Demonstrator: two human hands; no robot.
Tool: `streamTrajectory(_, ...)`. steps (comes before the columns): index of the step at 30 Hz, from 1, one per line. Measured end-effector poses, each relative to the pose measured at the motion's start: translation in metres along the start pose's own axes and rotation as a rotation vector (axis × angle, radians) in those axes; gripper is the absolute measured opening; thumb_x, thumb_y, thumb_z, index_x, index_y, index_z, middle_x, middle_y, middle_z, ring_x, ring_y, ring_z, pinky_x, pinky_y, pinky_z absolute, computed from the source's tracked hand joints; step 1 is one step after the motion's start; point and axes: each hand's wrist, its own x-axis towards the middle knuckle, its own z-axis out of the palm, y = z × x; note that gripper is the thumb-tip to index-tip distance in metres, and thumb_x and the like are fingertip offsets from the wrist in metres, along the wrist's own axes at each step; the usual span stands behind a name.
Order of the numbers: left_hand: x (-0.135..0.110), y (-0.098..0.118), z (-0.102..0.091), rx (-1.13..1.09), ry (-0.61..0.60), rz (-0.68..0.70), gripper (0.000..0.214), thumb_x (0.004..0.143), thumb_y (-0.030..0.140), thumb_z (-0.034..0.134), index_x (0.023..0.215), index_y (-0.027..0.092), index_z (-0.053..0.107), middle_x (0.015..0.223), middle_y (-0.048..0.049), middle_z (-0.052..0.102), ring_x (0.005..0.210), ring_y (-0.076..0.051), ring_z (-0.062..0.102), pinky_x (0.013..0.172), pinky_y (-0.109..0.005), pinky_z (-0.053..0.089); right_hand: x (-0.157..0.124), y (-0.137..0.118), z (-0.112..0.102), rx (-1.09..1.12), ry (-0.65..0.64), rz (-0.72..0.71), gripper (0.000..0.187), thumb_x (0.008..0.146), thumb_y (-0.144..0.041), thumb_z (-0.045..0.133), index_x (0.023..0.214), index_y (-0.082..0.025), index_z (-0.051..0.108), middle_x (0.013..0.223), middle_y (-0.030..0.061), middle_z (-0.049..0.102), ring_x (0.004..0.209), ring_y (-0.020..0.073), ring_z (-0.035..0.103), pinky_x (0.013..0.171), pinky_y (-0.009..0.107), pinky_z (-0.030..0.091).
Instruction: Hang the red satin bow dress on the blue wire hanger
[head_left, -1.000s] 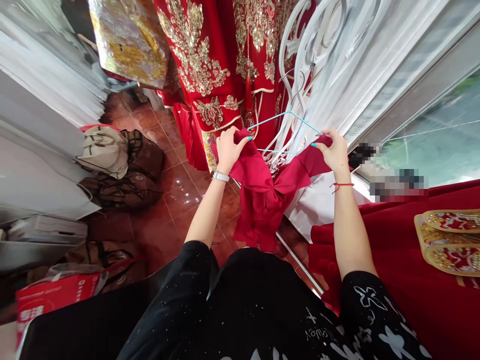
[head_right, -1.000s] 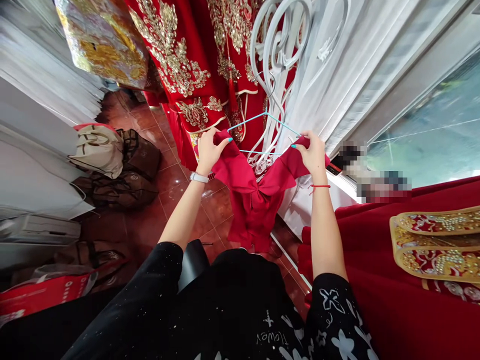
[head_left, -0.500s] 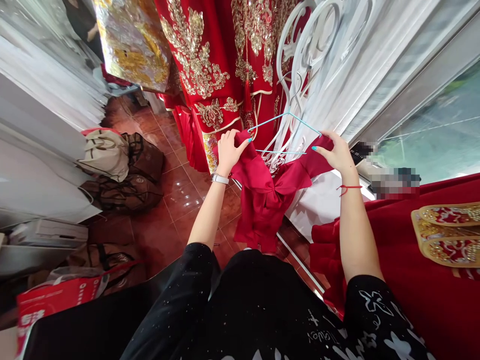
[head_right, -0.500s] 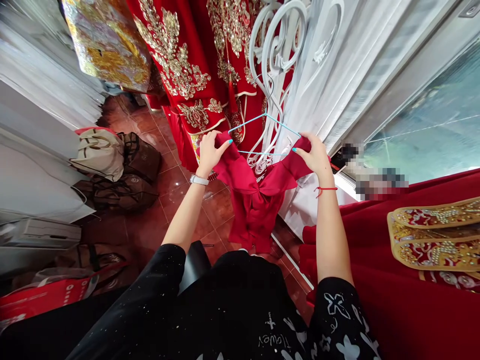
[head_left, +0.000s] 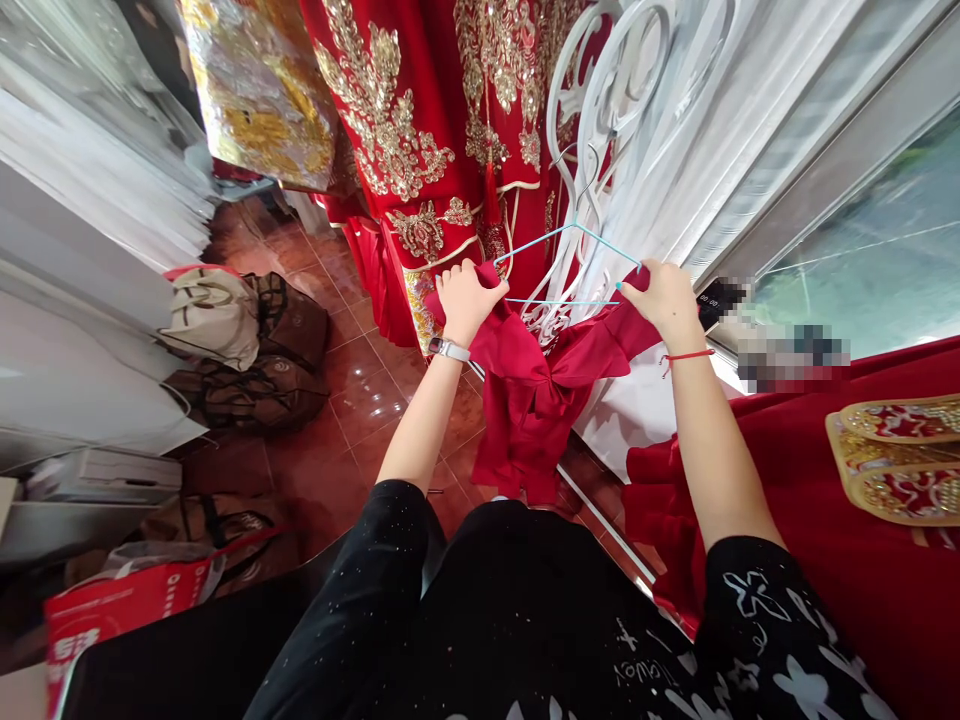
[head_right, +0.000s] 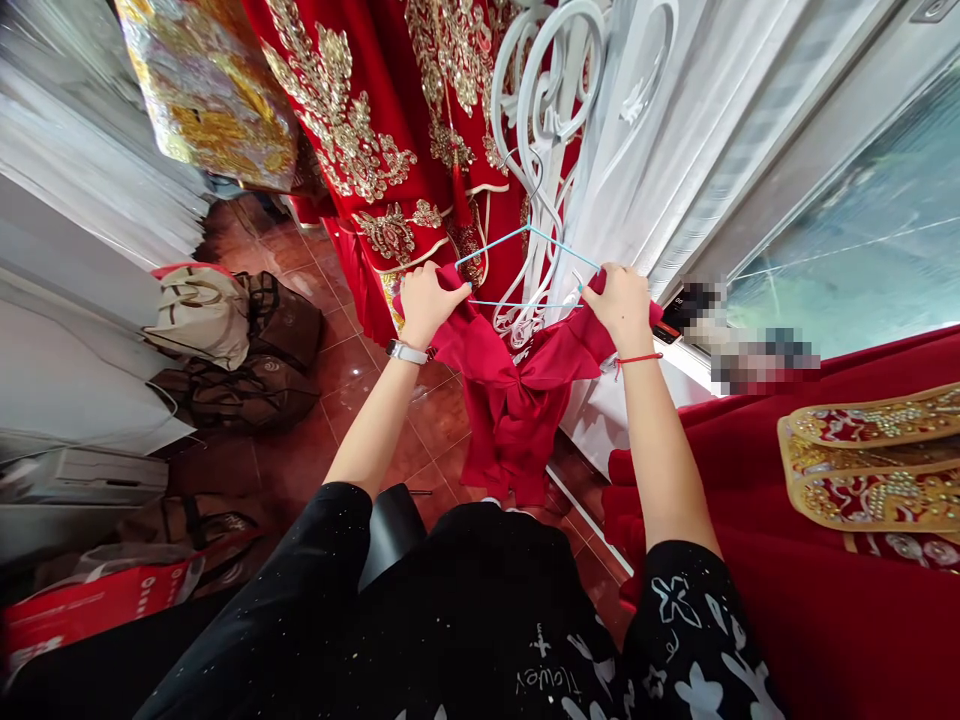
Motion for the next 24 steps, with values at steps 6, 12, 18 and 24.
streamTrajectory(6, -0.003, 0.024, -0.012, 0.130, -0.101, -0.065, 0.059, 0.096, 0.027, 0.059, 0.153, 0.014, 0.050, 0.137, -0.0220, 0.068, 0.136, -0.039, 0.060, 0.119, -0.051, 0.040, -0.001, -0.036, -0.002, -0.204, -0.090, 0.216, 0.040, 0.096, -0.010, 0.051, 0.133, -0.004, 0.062, 0.134, 0.0305, 0.061, 0.125, 0.0415, 0.060, 0.097, 0.049, 0.051)
streamTrajectory(12, 0.003, 0.011, -0.014, 0.135, -0.147, 0.020, 0.055, 0.100, 0.026, 0.051, 0.152, 0.012, 0.049, 0.137, -0.0241, 0.067, 0.137, -0.039, 0.059, 0.118, -0.053, 0.042, 0.008, -0.030, -0.001, -0.245, -0.115, 0.176, 0.038, 0.094, -0.005, 0.047, 0.129, -0.003, 0.063, 0.125, 0.0274, 0.063, 0.116, 0.0361, 0.064, 0.094, 0.044, 0.050)
streamTrajectory(18, 0.010, -0.006, -0.011, 0.090, -0.179, 0.128, 0.058, 0.097, 0.018, 0.048, 0.155, 0.011, 0.047, 0.140, -0.0227, 0.066, 0.137, -0.038, 0.060, 0.119, -0.056, 0.042, 0.011, -0.015, 0.008, -0.236, -0.120, 0.114, 0.036, 0.095, -0.009, 0.052, 0.129, -0.004, 0.062, 0.123, 0.0256, 0.063, 0.116, 0.0353, 0.064, 0.096, 0.045, 0.051)
streamTrajectory(24, 0.013, -0.013, -0.015, 0.055, -0.213, 0.180, 0.061, 0.094, 0.012, 0.046, 0.155, 0.010, 0.048, 0.145, -0.0225, 0.064, 0.137, -0.036, 0.060, 0.120, -0.055, 0.043, 0.008, -0.016, 0.010, -0.271, -0.114, 0.099, 0.037, 0.094, -0.007, 0.049, 0.128, -0.003, 0.061, 0.124, 0.0265, 0.062, 0.116, 0.0355, 0.063, 0.097, 0.046, 0.049)
